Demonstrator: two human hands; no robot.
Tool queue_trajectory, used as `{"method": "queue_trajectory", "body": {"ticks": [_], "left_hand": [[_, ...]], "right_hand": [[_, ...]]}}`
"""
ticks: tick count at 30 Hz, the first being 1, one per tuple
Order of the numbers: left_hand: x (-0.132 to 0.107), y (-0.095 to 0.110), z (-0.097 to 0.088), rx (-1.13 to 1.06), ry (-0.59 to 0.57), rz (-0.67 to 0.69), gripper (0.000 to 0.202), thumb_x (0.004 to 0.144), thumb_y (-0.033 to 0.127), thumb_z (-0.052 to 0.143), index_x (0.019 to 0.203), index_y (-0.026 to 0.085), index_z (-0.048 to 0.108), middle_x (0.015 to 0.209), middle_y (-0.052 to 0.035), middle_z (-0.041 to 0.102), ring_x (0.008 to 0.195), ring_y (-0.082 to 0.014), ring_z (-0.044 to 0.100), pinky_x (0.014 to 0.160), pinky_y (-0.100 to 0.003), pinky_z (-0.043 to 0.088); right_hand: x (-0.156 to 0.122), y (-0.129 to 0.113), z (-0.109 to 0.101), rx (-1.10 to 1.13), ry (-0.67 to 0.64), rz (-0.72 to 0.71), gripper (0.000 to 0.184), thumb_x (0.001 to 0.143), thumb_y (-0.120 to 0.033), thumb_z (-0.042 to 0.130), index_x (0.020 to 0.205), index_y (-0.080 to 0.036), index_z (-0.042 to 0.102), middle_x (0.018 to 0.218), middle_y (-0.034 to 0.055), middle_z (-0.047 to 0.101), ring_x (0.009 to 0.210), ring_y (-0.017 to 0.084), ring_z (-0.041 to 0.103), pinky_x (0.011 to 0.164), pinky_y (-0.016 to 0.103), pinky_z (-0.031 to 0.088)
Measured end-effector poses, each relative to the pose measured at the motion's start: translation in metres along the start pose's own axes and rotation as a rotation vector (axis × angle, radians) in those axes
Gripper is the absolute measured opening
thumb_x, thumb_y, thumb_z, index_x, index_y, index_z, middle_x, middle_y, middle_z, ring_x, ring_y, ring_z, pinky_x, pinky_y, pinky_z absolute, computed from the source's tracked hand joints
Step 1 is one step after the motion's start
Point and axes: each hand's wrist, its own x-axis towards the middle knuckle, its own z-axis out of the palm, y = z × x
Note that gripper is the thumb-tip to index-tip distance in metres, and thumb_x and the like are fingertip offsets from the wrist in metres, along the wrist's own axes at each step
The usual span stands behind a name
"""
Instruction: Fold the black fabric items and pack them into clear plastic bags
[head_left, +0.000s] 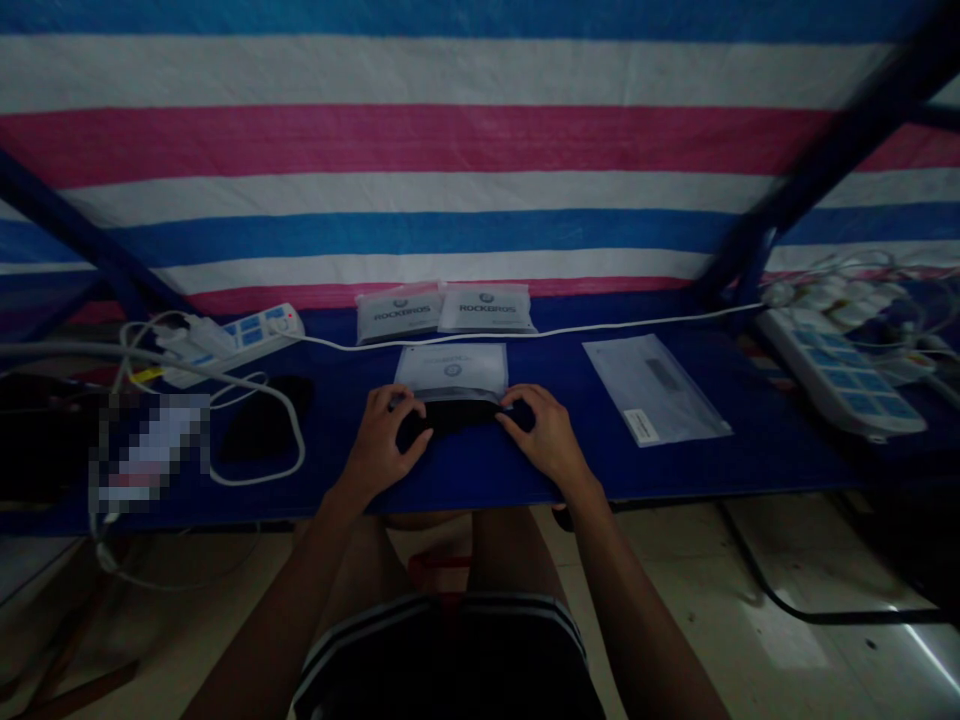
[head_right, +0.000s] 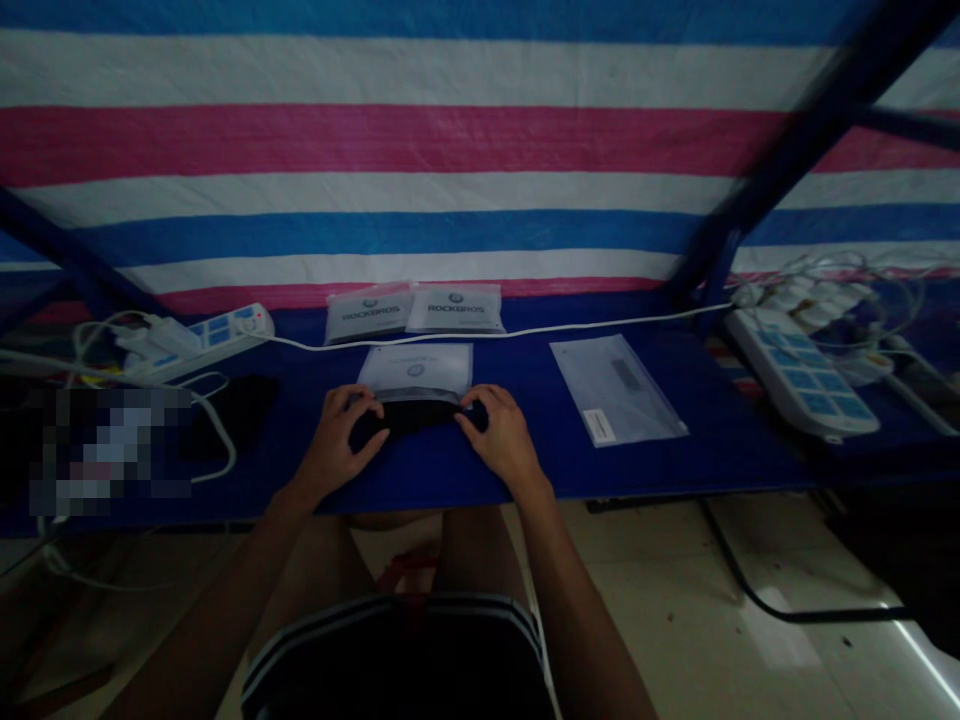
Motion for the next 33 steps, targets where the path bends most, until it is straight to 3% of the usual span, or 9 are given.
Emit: {"method": "queue_trajectory", "body": {"ticks": [4,11,19,26,33], "left_hand": [[0.0,0.004,-0.001,0.023,-0.075,0.01,0.033,0.082,0.015,0.067,0.11,0.023,0.053,0.129,-0.0121,0.05,0.125,-0.0342,0.05,0.108,-0.053,0.047],[0.0,-0.001,0.004,0.014,0.0,-0.068,0.036,0.08,0.006,0.063,0.109,0.025,0.054,0.118,-0.0079,0.057,0.115,-0.0303,0.057,0.104,-0.05,0.05],[0.001,-0.005,0.007,-0.026,0.017,-0.106,0.048,0.08,-0.001,0.058,0.121,0.024,0.059,0.114,-0.0063,0.062,0.111,-0.0276,0.061,0.103,-0.049,0.052],[0.0,-0.008,0.009,0.003,0.048,-0.104,0.055,0.079,-0.002,0.06,0.127,0.025,0.064,0.118,-0.0075,0.062,0.114,-0.0289,0.061,0.104,-0.05,0.053],[0.0,-0.006,0.007,-0.014,0.046,-0.12,0.04,0.076,-0.002,0.062,0.106,0.024,0.069,0.097,-0.0038,0.065,0.096,-0.0257,0.065,0.09,-0.043,0.058]], "right_hand": [[0.0,0.0,0.0,0.002,0.003,-0.009,0.009,0.093,-0.02,0.068,0.099,-0.024,0.064,0.107,0.0078,0.072,0.106,0.029,0.068,0.098,0.046,0.053],[0.0,0.0,0.0,-0.003,-0.005,0.005,0.009,0.092,-0.022,0.069,0.1,-0.025,0.064,0.109,0.0076,0.072,0.108,0.029,0.067,0.1,0.047,0.052],[-0.001,0.001,0.0,-0.02,-0.027,-0.01,0.009,0.092,-0.023,0.069,0.099,-0.025,0.064,0.108,0.0076,0.072,0.107,0.03,0.066,0.099,0.047,0.052],[-0.002,0.0,0.001,-0.097,-0.077,-0.019,0.034,0.088,-0.023,0.074,0.122,-0.024,0.067,0.118,0.0101,0.07,0.114,0.032,0.065,0.106,0.052,0.049],[-0.002,0.002,0.002,-0.089,-0.076,-0.042,0.014,0.087,-0.02,0.076,0.099,-0.024,0.071,0.103,0.006,0.072,0.102,0.028,0.069,0.098,0.047,0.051]]}}
